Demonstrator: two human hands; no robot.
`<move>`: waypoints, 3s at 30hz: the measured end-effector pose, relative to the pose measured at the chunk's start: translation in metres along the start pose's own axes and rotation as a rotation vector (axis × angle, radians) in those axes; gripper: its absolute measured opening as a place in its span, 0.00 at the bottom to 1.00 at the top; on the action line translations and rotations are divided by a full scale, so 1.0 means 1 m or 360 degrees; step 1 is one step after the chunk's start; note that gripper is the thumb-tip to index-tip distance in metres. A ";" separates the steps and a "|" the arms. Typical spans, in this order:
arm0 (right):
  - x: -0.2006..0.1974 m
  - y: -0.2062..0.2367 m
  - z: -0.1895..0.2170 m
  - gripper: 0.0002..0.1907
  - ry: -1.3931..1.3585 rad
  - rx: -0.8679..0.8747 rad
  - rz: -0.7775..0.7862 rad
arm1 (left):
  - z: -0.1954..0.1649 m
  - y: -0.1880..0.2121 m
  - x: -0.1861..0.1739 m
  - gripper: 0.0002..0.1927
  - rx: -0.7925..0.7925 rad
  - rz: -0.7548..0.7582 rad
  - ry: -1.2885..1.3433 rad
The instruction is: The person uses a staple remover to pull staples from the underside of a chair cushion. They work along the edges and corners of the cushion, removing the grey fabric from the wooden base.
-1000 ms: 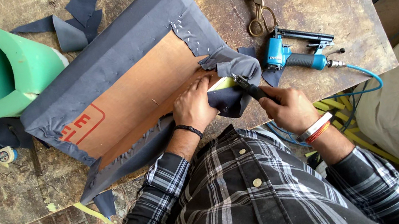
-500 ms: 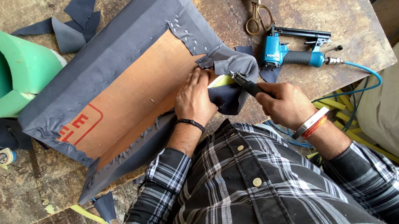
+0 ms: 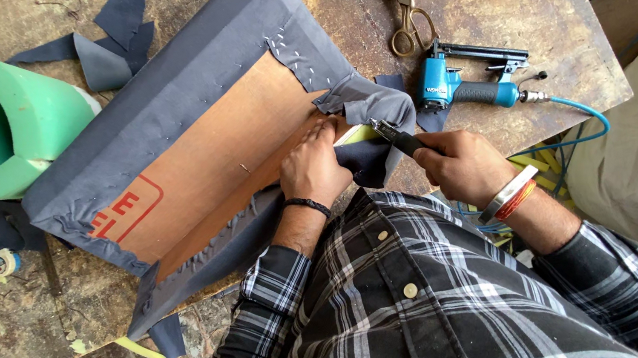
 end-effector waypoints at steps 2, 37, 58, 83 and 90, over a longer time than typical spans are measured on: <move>0.001 0.000 0.002 0.17 -0.0059 -0.0004 0.0002 | 0.001 -0.002 0.002 0.33 0.0006 -0.0009 -0.0003; 0.027 -0.064 -0.048 0.14 -0.1222 0.0242 -0.0179 | 0.006 -0.050 -0.042 0.26 -0.0033 0.0167 0.0007; 0.053 -0.066 -0.026 0.21 0.0424 -0.0959 -0.0813 | 0.000 -0.056 -0.053 0.18 -0.0099 0.0015 -0.0043; -0.012 -0.138 -0.027 0.29 0.0357 -0.0955 -0.0488 | 0.001 -0.017 -0.001 0.39 -0.0028 -0.0177 0.0054; -0.015 -0.188 -0.064 0.24 -0.0533 -0.0597 -0.0530 | 0.004 -0.011 0.032 0.44 -0.0046 -0.0188 -0.0046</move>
Point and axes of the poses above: each hand's wrist, its own y-axis away from the middle knuckle, its own x-axis out of the palm, z = x × y, the point moved 2 cm from there along -y, towards the middle knuckle, and after that the axes turned 15 degrees about -x, right-handed, at the moved point
